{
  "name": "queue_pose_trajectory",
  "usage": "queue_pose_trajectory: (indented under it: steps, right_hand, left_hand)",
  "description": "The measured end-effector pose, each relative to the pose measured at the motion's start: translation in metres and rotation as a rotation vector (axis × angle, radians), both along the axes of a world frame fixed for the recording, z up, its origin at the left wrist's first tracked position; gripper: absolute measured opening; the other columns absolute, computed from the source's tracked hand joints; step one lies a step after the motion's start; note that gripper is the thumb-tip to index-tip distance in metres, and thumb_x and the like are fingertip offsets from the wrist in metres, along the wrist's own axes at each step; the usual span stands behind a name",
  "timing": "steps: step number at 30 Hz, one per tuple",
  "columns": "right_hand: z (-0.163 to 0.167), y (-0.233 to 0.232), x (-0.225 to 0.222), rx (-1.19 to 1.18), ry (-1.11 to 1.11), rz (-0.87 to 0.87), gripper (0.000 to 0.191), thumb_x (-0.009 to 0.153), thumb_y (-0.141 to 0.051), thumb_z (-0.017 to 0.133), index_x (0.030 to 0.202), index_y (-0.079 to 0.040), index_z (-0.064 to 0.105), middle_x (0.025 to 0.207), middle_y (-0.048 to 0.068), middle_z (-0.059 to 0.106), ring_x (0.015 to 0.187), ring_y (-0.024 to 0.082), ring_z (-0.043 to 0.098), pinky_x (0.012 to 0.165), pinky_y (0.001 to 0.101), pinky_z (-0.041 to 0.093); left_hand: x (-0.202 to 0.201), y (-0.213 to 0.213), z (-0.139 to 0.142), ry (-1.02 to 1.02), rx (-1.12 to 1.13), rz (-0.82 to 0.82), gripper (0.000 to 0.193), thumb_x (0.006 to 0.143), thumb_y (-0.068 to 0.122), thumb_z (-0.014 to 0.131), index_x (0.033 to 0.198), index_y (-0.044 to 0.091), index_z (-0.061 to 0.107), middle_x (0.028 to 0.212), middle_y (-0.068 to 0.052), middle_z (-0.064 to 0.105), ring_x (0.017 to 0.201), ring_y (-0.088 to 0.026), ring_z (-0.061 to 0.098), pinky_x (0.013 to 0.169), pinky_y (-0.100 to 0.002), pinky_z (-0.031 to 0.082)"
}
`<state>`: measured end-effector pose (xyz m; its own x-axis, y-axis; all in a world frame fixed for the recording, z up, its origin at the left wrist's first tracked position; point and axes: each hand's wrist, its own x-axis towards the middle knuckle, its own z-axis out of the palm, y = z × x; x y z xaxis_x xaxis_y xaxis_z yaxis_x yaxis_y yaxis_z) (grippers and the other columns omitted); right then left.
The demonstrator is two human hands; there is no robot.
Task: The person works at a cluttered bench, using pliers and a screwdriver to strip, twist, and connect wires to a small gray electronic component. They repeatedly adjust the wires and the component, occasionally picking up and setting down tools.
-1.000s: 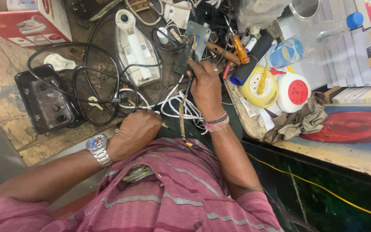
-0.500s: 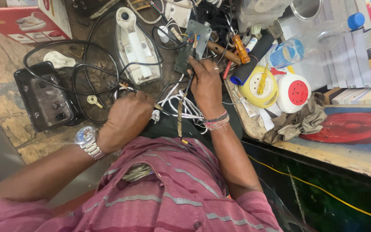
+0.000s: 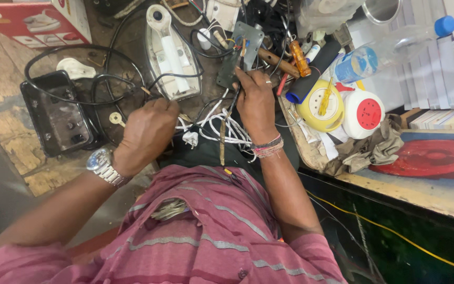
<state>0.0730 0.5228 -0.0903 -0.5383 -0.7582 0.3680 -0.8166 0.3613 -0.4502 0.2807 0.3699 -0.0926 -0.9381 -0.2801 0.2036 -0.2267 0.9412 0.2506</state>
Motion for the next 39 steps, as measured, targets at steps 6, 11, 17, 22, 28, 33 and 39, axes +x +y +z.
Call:
queue_pose_trajectory:
  steps: [6, 11, 17, 22, 28, 33, 39]
  right_hand:
    - [-0.003, 0.003, -0.003, 0.003, 0.017, 0.025, 0.037, 0.087, 0.005, 0.069, 0.124, -0.002, 0.072, 0.105, 0.015, 0.065, 0.102, 0.036, 0.060, 0.090, 0.0456, 0.049]
    - [-0.004, 0.003, -0.004, 0.003, 0.019, 0.027, 0.035, 0.089, 0.002, 0.072, 0.123, -0.002, 0.072, 0.106, 0.015, 0.066, 0.102, 0.036, 0.060, 0.090, 0.0451, 0.048]
    - [-0.005, 0.004, -0.005, 0.006, 0.026, 0.023, 0.036, 0.088, 0.004, 0.071, 0.124, -0.002, 0.072, 0.106, 0.015, 0.066, 0.102, 0.035, 0.060, 0.090, 0.0447, 0.048]
    - [-0.005, 0.003, -0.005, 0.004, 0.026, 0.021, 0.036, 0.089, 0.004, 0.071, 0.124, -0.002, 0.072, 0.105, 0.015, 0.066, 0.102, 0.035, 0.060, 0.091, 0.0446, 0.048]
    - [-0.003, 0.003, -0.006, 0.033, 0.031, 0.006, 0.033, 0.091, -0.002, 0.074, 0.123, -0.003, 0.072, 0.104, 0.014, 0.066, 0.101, 0.035, 0.060, 0.090, 0.0453, 0.048]
    - [-0.005, 0.004, -0.004, 0.017, 0.015, 0.005, 0.033, 0.091, -0.001, 0.073, 0.124, -0.003, 0.072, 0.105, 0.014, 0.065, 0.102, 0.035, 0.060, 0.090, 0.0448, 0.048]
    - [-0.009, 0.006, -0.005, 0.014, 0.043, 0.004, 0.038, 0.087, 0.005, 0.068, 0.124, -0.004, 0.072, 0.105, 0.014, 0.065, 0.103, 0.035, 0.060, 0.091, 0.0451, 0.050]
  left_hand:
    - [0.005, 0.023, -0.001, 0.150, 0.043, -0.098, 0.023, 0.081, 0.005, 0.064, 0.103, 0.001, 0.067, 0.084, -0.009, 0.064, 0.075, -0.024, 0.067, 0.059, -0.035, 0.055]
    - [0.006, 0.034, 0.000, 0.088, 0.010, -0.118, 0.029, 0.080, 0.008, 0.063, 0.108, 0.001, 0.067, 0.081, -0.007, 0.062, 0.075, -0.023, 0.067, 0.058, -0.034, 0.055]
    - [0.003, 0.027, 0.000, 0.093, 0.041, -0.113, 0.030, 0.081, 0.006, 0.062, 0.109, 0.000, 0.066, 0.082, -0.009, 0.063, 0.076, -0.025, 0.068, 0.059, -0.036, 0.056]
    - [-0.002, 0.022, -0.004, 0.064, 0.112, -0.117, 0.018, 0.082, 0.004, 0.061, 0.100, 0.001, 0.064, 0.083, -0.012, 0.064, 0.079, -0.030, 0.069, 0.060, -0.039, 0.057]
    - [-0.006, 0.016, -0.015, 0.056, 0.136, -0.111, 0.016, 0.083, 0.003, 0.060, 0.098, 0.002, 0.064, 0.085, -0.015, 0.066, 0.080, -0.033, 0.070, 0.064, -0.042, 0.057]
    - [-0.008, 0.010, -0.021, 0.055, 0.220, -0.100, 0.011, 0.085, 0.002, 0.059, 0.096, 0.002, 0.063, 0.083, -0.016, 0.066, 0.078, -0.035, 0.069, 0.065, -0.045, 0.056]
    - [-0.007, 0.008, -0.017, 0.098, 0.277, -0.038, 0.007, 0.087, 0.004, 0.060, 0.092, 0.001, 0.062, 0.084, -0.018, 0.066, 0.074, -0.039, 0.068, 0.064, -0.048, 0.054]
